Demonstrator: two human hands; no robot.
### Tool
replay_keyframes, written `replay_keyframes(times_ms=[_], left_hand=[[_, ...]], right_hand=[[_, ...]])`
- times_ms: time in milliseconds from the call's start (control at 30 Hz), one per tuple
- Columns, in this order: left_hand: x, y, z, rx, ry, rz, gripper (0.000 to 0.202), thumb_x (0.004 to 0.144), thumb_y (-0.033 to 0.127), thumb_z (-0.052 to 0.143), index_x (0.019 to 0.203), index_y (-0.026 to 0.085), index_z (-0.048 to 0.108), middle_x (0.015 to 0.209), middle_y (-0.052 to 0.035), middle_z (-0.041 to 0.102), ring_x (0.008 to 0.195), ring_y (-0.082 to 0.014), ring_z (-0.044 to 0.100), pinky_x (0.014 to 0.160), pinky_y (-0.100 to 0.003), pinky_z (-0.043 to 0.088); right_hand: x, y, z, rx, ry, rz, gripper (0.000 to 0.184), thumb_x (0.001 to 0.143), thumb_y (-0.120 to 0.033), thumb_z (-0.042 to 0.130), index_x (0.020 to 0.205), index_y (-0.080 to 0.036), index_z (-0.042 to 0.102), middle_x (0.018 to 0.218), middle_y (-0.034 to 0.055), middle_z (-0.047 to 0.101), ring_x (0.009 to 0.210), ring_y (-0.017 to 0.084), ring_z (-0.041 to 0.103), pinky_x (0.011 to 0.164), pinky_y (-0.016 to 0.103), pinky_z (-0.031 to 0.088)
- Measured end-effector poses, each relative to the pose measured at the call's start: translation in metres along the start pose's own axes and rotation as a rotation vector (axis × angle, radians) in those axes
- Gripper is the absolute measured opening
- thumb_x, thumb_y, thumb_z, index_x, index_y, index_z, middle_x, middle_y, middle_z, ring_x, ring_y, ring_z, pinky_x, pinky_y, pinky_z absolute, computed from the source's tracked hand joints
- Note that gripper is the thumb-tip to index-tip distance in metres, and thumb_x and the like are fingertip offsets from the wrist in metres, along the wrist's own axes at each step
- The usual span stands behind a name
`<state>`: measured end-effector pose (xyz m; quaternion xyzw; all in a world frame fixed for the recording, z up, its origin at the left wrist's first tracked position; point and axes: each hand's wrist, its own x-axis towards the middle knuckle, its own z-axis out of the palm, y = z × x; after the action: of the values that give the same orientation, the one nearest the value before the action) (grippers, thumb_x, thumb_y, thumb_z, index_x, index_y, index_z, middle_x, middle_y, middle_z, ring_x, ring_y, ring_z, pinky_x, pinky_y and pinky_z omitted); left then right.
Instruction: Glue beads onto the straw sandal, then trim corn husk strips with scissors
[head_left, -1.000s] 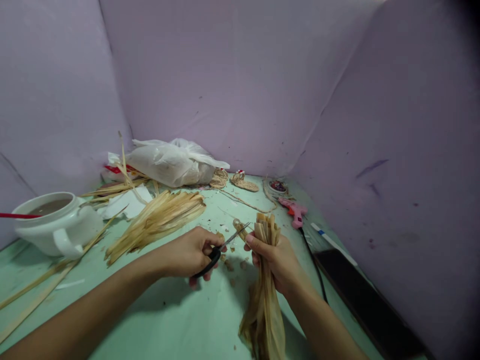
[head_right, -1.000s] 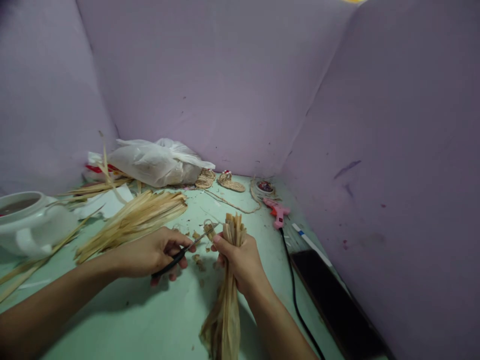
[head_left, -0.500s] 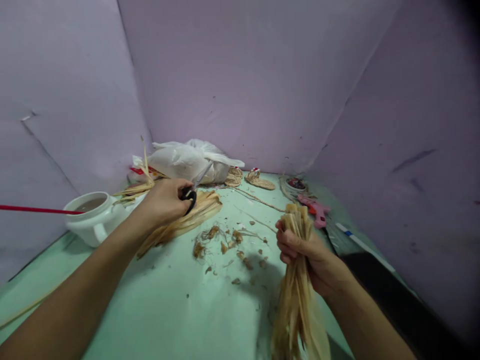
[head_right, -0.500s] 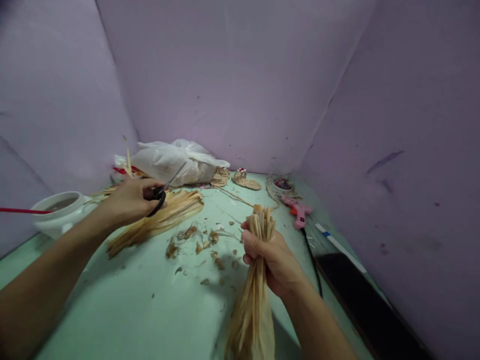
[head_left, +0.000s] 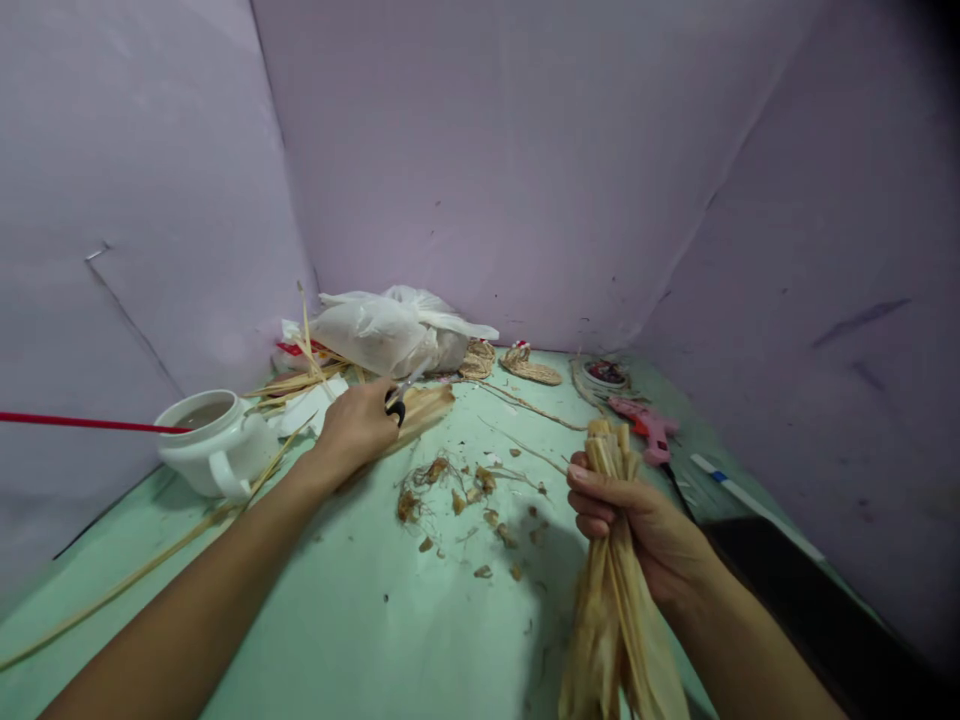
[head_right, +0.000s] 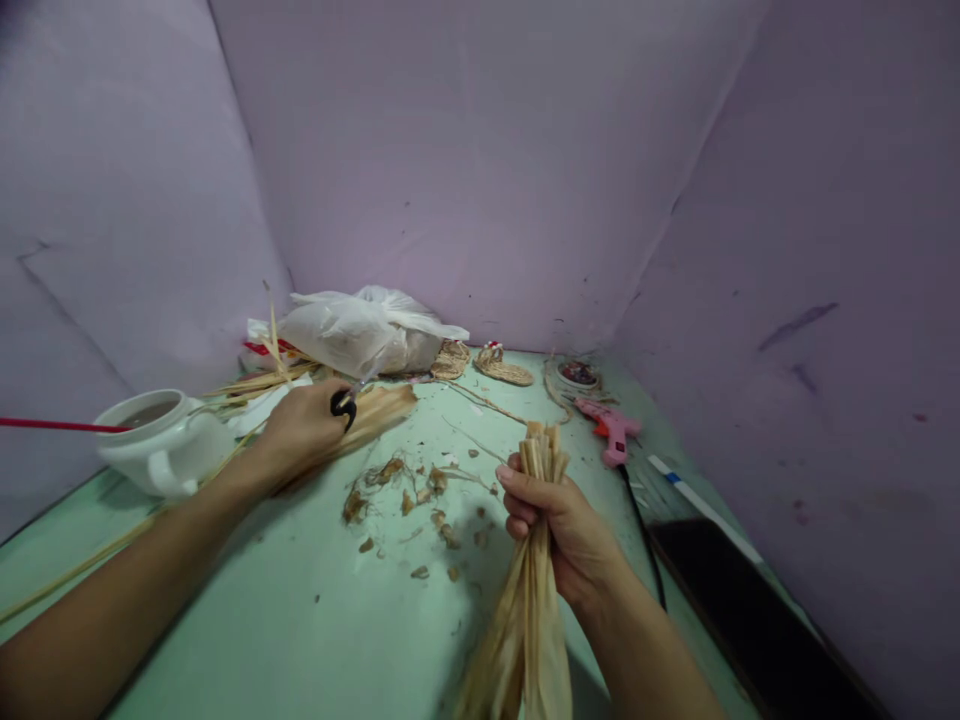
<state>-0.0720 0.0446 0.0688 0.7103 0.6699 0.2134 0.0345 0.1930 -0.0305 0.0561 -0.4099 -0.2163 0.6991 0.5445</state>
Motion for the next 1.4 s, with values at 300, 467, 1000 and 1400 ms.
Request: replay_keyframes(times_ms=[300, 467, 1000, 1400], left_hand=[[-0.026, 0.040, -0.029, -1.241, -0.347, -0.084, 0.046, 0.054, 0.013, 0.064, 0.098, 0.016, 0.053, 0.058, 0.0064, 0.053, 0.046, -0.0056, 0.047, 0.041, -0.016, 0.025], [-0.047, 0.068, -0.001, -1.365, -0.564, -0.209, 0.049, 0.050, 0.013, 0.064, 0.097, 0.015, 0.051, 0.059, 0.0061, 0.055, 0.043, -0.0057, 0.048, 0.036, -0.015, 0.022], [-0.087, 0.095, 0.026, -1.075, -0.511, 0.152, 0.029, 0.068, 0.016, 0.054, 0.096, 0.016, 0.061, 0.073, -0.0008, 0.063, 0.068, -0.0139, 0.057, 0.065, -0.023, 0.046], [-0.050, 0.061, -0.028, -0.708, -0.807, 0.263, 0.020, 0.071, 0.029, 0.051, 0.083, 0.015, 0.059, 0.066, 0.0019, 0.051, 0.057, -0.0103, 0.044, 0.050, -0.020, 0.033]], right_hand=[[0.005, 0.014, 0.004, -0.044, 0.093, -0.010, 0.028, 0.053, -0.014, 0.077, 0.071, -0.017, 0.056, 0.081, 0.0044, 0.069, 0.067, 0.014, 0.064, 0.041, 0.016, 0.047], [0.005, 0.021, 0.007, -0.033, 0.015, -0.069, 0.032, 0.053, -0.025, 0.079, 0.078, -0.016, 0.061, 0.076, 0.0019, 0.068, 0.063, 0.013, 0.062, 0.047, 0.020, 0.049], [0.002, 0.027, 0.011, -0.062, -0.031, -0.113, 0.033, 0.046, -0.028, 0.081, 0.067, -0.014, 0.059, 0.050, -0.0027, 0.058, 0.039, 0.007, 0.049, 0.037, 0.016, 0.040], [-0.002, -0.004, -0.002, -0.075, -0.106, 0.044, 0.034, 0.047, -0.021, 0.081, 0.072, -0.015, 0.059, 0.050, -0.0002, 0.061, 0.034, 0.005, 0.047, 0.029, 0.010, 0.031]])
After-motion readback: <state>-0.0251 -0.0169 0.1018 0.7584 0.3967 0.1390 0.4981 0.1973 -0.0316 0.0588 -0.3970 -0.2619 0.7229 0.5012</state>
